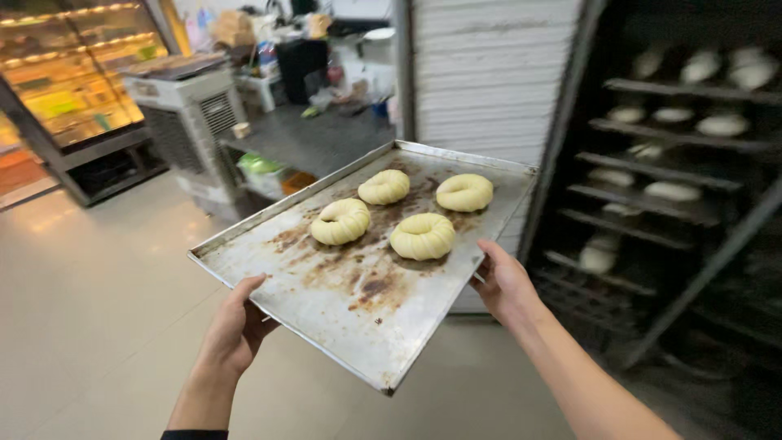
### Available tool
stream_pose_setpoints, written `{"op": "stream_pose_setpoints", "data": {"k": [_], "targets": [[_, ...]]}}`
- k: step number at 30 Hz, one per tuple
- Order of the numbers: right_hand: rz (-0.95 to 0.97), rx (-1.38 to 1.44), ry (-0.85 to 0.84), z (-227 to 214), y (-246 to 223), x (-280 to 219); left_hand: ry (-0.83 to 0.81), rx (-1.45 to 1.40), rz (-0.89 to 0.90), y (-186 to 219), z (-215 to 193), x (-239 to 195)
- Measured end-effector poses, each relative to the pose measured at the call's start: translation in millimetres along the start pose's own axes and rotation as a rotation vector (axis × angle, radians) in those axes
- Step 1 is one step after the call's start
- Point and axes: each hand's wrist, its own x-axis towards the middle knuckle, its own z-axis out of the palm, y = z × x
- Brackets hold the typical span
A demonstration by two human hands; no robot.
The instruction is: The person retrieves dough from a display case and places it on a baking tray. They then brush the dough with egg wash and sprinkle sesame seeds on top. The tray is placed on a rack with other trays.
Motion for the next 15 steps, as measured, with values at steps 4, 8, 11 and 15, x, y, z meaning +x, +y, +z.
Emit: {"op": "stream_pose_setpoints", "data": {"k": [4, 8, 11, 15], "targets": [[0.123, 0.030, -0.012, 65, 97, 47, 0.065, 0.031, 0.010, 21, -96, 42], [0.243, 0.017, -0.105, 124, 164, 92, 0.131, -0.060, 0.018, 32, -166, 99], [0.280, -0.087, -0.102, 161, 195, 131, 0.180, -0.092, 0.014, 33, -210, 142], [0.313, -0.171, -0.146, 200, 221, 204, 0.233, -0.103, 0.003, 29, -239, 218]]}}
